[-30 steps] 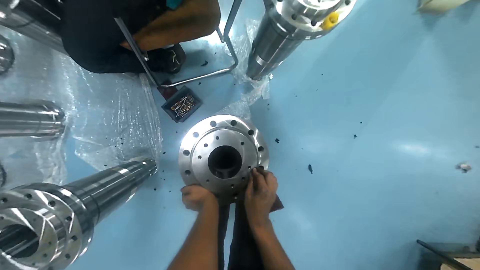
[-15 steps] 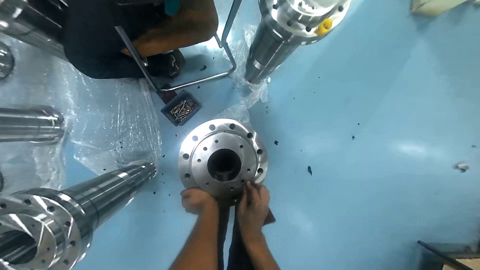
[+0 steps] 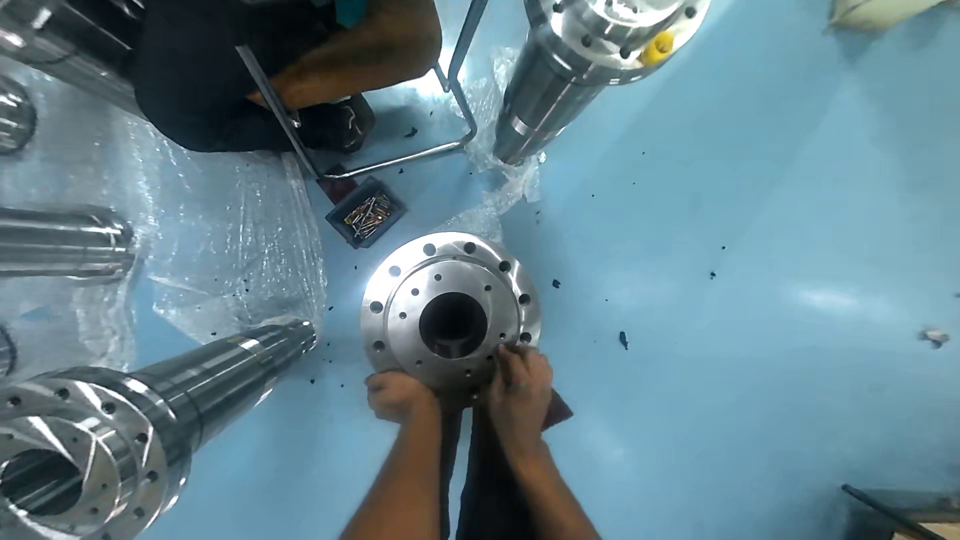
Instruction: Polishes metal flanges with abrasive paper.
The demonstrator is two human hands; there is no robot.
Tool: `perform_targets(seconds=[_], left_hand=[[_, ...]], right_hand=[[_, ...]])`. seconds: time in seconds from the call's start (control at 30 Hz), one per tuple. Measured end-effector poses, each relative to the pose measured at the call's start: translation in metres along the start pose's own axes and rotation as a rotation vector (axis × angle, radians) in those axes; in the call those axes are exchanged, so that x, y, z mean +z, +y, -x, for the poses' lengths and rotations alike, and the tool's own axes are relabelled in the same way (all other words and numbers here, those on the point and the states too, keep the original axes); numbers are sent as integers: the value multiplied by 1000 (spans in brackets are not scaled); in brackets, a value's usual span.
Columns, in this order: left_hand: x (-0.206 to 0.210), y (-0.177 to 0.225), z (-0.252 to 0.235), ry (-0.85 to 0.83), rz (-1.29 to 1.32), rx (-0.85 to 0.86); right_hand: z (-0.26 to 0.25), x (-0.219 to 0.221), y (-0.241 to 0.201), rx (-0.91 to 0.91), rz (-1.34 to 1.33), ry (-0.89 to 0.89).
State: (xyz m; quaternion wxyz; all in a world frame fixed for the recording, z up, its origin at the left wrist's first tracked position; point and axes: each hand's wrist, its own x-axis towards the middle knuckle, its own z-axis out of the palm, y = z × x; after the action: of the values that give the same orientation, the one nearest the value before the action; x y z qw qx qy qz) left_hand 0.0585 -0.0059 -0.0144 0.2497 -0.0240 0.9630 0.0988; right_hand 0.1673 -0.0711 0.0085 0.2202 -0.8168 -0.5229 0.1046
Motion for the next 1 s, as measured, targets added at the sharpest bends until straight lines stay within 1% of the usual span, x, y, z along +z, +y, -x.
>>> perform_targets(seconds=[0.1,0.17,0.23,0.33,0.47,0.6,0.77,0.87,0.93,1.0], left_hand=[[0,-2,-3,-2,-8,5],[-1,-2,0,-16,-25,16],[-3,1,3,-38,-55,46],[-3,-1,2,-16,-35,29],[1,-1,-1,-4,-11,24],[-2,-1,2,-15,-28,30],[-2,-2,1,-19,-40,40],[-1,-2,2,-21,-6,25],[-3,-1,2,-24,30,6],[-6,0,3,-36,49,-11]], right_hand=[[-16,-1,1,147,-9,28],[-11,1,-1,142,27,63],[-2,-1,2,69,49,58],[11,-5,8,-32,48,27],[12,-4,14,-118,4,-6],[-7,-15,35,-210,-45,-92],[-34,-19,43,-498,-34,-201],[-53,-30,59,-663,-18,-291],[-60,-36,70,-728,-14,-321],[-65,-35,69,-776,-14,-342]])
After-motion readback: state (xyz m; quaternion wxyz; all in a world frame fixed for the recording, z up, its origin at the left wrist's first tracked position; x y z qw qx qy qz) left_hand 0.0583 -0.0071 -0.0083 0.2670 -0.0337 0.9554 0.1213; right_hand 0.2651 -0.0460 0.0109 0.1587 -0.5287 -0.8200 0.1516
